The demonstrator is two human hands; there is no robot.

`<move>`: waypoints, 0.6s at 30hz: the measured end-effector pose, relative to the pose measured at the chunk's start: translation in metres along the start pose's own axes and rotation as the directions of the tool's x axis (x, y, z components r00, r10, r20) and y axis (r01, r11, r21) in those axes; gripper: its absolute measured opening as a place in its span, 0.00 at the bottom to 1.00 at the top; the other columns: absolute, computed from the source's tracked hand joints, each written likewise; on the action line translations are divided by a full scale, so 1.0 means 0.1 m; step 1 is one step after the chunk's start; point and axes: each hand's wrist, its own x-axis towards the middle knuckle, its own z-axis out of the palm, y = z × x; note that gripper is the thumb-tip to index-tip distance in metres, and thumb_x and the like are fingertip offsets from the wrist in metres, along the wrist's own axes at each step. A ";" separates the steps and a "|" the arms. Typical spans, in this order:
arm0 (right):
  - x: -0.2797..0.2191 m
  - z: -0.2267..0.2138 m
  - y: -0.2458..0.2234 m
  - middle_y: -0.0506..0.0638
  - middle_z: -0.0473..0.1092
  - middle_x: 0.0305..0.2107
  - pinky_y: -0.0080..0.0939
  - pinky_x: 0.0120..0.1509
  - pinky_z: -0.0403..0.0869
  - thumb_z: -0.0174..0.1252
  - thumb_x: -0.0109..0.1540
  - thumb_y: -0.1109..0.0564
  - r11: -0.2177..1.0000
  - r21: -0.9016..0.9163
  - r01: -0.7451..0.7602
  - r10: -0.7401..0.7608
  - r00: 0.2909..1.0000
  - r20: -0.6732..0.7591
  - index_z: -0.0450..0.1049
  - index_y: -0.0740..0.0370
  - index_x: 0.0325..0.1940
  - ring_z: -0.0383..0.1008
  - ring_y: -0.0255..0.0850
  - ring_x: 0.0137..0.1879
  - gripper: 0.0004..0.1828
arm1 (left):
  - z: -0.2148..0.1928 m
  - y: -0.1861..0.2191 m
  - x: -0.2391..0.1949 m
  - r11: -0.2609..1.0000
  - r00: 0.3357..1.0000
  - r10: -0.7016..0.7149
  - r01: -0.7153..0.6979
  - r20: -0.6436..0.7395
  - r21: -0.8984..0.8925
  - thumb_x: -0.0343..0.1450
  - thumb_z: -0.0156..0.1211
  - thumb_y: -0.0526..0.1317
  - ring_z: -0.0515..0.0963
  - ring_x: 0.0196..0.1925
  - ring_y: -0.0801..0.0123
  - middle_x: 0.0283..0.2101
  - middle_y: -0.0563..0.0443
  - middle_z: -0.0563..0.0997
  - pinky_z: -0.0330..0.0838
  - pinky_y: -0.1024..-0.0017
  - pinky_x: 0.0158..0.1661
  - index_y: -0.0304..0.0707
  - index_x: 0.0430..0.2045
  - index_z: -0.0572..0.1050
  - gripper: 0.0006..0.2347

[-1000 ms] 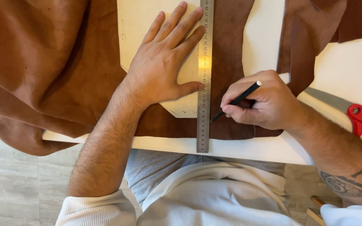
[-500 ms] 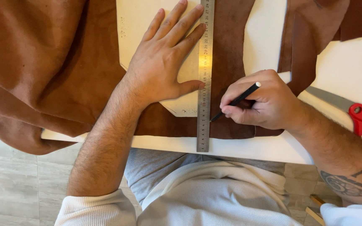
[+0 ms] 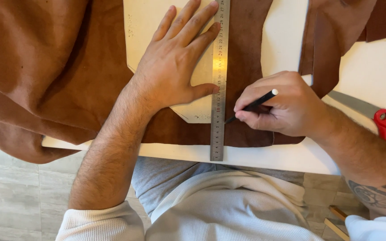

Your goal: Tracing a pattern onto leather using a template and pen, then cutting the shape out with scissors.

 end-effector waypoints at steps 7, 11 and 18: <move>0.13 -0.17 0.10 0.52 0.78 0.30 0.35 0.37 0.72 0.63 0.64 0.59 0.998 0.003 -0.067 0.067 0.998 0.006 0.78 0.66 0.37 0.75 0.39 0.30 0.06 | -0.01 0.00 0.02 1.000 1.000 -0.009 0.009 0.023 -0.006 0.65 0.77 0.59 0.47 0.78 0.44 0.76 0.38 0.52 0.42 0.40 0.73 0.26 0.68 0.67 0.43; 0.27 -0.31 0.18 0.52 0.78 0.29 0.34 0.37 0.71 0.64 0.66 0.61 0.998 -0.029 -0.052 0.053 0.999 0.008 0.79 0.68 0.38 0.75 0.38 0.30 0.06 | -0.02 0.00 0.03 1.000 1.000 -0.001 0.000 0.018 0.007 0.65 0.77 0.60 0.48 0.78 0.44 0.76 0.38 0.53 0.43 0.41 0.72 0.26 0.68 0.68 0.43; 0.51 -0.58 0.29 0.57 0.78 0.32 0.36 0.43 0.75 0.65 0.68 0.66 0.995 -0.067 -0.077 0.081 0.995 0.063 0.81 0.75 0.42 0.79 0.41 0.36 0.05 | -0.03 0.00 0.06 0.997 1.000 -0.005 0.004 0.017 0.077 0.60 0.77 0.62 0.50 0.77 0.45 0.75 0.40 0.56 0.47 0.42 0.72 0.28 0.66 0.69 0.44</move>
